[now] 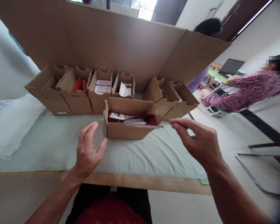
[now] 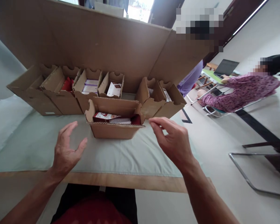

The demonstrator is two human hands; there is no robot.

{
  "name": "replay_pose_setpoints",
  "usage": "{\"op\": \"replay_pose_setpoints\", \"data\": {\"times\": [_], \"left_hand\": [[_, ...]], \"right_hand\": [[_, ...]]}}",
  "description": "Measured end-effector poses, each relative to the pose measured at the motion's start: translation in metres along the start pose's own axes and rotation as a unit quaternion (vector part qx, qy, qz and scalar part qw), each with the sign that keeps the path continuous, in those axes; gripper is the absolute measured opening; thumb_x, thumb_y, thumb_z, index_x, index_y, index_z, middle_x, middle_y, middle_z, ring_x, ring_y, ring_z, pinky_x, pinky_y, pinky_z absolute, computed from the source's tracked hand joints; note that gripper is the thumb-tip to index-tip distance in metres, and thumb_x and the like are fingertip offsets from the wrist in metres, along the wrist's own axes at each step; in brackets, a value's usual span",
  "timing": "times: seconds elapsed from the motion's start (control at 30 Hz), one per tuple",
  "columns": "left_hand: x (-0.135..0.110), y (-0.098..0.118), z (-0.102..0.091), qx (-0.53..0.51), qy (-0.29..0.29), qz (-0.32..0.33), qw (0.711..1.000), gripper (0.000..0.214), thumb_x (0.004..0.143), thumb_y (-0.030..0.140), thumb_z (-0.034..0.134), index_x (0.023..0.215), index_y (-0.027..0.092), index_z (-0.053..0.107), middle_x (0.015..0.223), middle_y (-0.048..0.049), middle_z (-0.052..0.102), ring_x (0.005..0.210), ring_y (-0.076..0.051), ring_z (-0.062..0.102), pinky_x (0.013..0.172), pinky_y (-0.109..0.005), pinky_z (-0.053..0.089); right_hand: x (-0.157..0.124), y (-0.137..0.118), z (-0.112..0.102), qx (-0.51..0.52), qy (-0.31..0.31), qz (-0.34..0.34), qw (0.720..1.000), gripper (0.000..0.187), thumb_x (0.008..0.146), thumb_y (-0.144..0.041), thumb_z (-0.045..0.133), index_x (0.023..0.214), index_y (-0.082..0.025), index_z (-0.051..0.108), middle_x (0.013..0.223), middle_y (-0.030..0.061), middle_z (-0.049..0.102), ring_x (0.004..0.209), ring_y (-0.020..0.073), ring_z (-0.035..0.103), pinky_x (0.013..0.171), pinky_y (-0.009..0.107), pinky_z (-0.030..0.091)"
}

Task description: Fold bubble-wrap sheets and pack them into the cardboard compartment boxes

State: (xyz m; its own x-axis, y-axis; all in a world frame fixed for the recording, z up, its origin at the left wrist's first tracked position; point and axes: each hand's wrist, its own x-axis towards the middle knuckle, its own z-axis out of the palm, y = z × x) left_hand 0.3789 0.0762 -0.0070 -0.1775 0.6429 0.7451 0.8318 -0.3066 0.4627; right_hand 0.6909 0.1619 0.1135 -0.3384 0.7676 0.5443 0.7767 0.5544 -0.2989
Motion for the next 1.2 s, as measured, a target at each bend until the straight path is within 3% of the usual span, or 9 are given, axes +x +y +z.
{"op": "replay_pose_setpoints", "data": {"times": [0.23, 0.4, 0.57, 0.8, 0.9, 1.0, 1.07, 1.13, 1.2], "left_hand": [[-0.002, -0.019, 0.025, -0.102, -0.043, -0.176, 0.978, 0.078, 0.084, 0.040, 0.074, 0.152, 0.024, 0.038, 0.142, -0.0175, 0.056, 0.124, -0.031, 0.061, 0.107, -0.057, 0.048], [0.004, -0.024, 0.043, -0.160, -0.059, -0.205, 0.964, 0.082, 0.082, 0.043, 0.076, 0.152, 0.026, 0.037, 0.146, -0.0179, 0.053, 0.129, -0.032, 0.059, 0.110, -0.058, 0.046], [-0.004, -0.033, 0.048, -0.165, -0.062, -0.227, 0.958, 0.085, 0.082, 0.045, 0.076, 0.154, 0.027, 0.035, 0.146, -0.0178, 0.054, 0.131, -0.033, 0.057, 0.112, -0.060, 0.043], [-0.018, -0.050, 0.054, -0.222, -0.076, -0.223, 0.946, 0.076, 0.089, 0.048, 0.068, 0.155, 0.028, 0.036, 0.151, -0.0169, 0.051, 0.134, -0.031, 0.056, 0.113, -0.056, 0.044], [-0.018, -0.059, 0.051, -0.263, -0.061, -0.233, 0.934, 0.065, 0.095, 0.050, 0.058, 0.154, 0.030, 0.038, 0.151, -0.0158, 0.051, 0.136, -0.029, 0.055, 0.114, -0.053, 0.044], [-0.012, -0.074, 0.056, -0.295, -0.046, -0.261, 0.918, 0.062, 0.096, 0.053, 0.054, 0.152, 0.029, 0.042, 0.150, -0.0144, 0.054, 0.136, -0.028, 0.056, 0.114, -0.050, 0.045], [-0.004, -0.084, 0.068, -0.316, -0.042, -0.292, 0.902, 0.063, 0.094, 0.057, 0.055, 0.149, 0.026, 0.046, 0.148, -0.0140, 0.056, 0.136, -0.029, 0.056, 0.115, -0.049, 0.044], [0.006, -0.093, 0.086, -0.343, -0.045, -0.314, 0.884, 0.064, 0.092, 0.062, 0.055, 0.142, 0.023, 0.053, 0.144, -0.0135, 0.060, 0.136, -0.029, 0.056, 0.116, -0.047, 0.043], [0.015, -0.097, 0.105, -0.372, -0.045, -0.324, 0.869, 0.065, 0.087, 0.068, 0.056, 0.132, 0.021, 0.061, 0.137, -0.0122, 0.066, 0.135, -0.031, 0.057, 0.117, -0.046, 0.043]], "right_hand": [[-0.067, 0.007, 0.036, 0.102, 0.058, 0.089, 0.989, 0.013, 0.094, -0.029, 0.061, 0.091, -0.023, 0.072, 0.090, 0.0048, 0.077, 0.081, 0.0218, 0.073, 0.073, 0.036, 0.059], [-0.044, -0.006, 0.029, 0.093, 0.071, 0.002, 0.993, 0.016, 0.096, -0.029, 0.061, 0.107, -0.024, 0.071, 0.109, 0.0094, 0.075, 0.103, 0.0252, 0.072, 0.093, 0.044, 0.057], [0.012, -0.013, 0.011, 0.020, -0.148, -0.138, 0.979, 0.043, 0.092, -0.038, 0.068, 0.130, -0.017, 0.065, 0.125, 0.0142, 0.073, 0.116, 0.0288, 0.067, 0.101, 0.045, 0.050], [0.069, -0.016, 0.048, -0.095, -0.421, -0.149, 0.890, 0.065, 0.086, -0.045, 0.073, 0.140, -0.013, 0.060, 0.114, 0.0157, 0.077, 0.101, 0.0325, 0.071, 0.088, 0.043, 0.050], [0.061, -0.010, 0.036, -0.061, -0.367, -0.151, 0.916, 0.061, 0.087, -0.043, 0.073, 0.140, -0.016, 0.060, 0.118, 0.0137, 0.076, 0.106, 0.0316, 0.071, 0.093, 0.044, 0.049], [0.019, -0.003, 0.008, 0.013, -0.167, -0.107, 0.980, 0.041, 0.092, -0.039, 0.069, 0.129, -0.022, 0.065, 0.115, 0.0098, 0.077, 0.105, 0.0281, 0.071, 0.095, 0.044, 0.051], [-0.021, -0.001, 0.000, 0.068, -0.049, -0.024, 0.996, 0.029, 0.094, -0.033, 0.066, 0.122, -0.025, 0.068, 0.099, 0.0055, 0.078, 0.091, 0.0238, 0.074, 0.087, 0.039, 0.056], [-0.062, -0.001, 0.011, 0.126, -0.033, 0.082, 0.988, 0.016, 0.096, -0.030, 0.062, 0.109, -0.027, 0.071, 0.087, 0.0029, 0.077, 0.080, 0.0223, 0.074, 0.073, 0.034, 0.060], [-0.097, -0.005, 0.039, 0.188, -0.091, 0.141, 0.968, 0.015, 0.095, -0.036, 0.061, 0.098, -0.027, 0.073, 0.085, 0.0035, 0.078, 0.071, 0.0224, 0.073, 0.063, 0.033, 0.060]]}}
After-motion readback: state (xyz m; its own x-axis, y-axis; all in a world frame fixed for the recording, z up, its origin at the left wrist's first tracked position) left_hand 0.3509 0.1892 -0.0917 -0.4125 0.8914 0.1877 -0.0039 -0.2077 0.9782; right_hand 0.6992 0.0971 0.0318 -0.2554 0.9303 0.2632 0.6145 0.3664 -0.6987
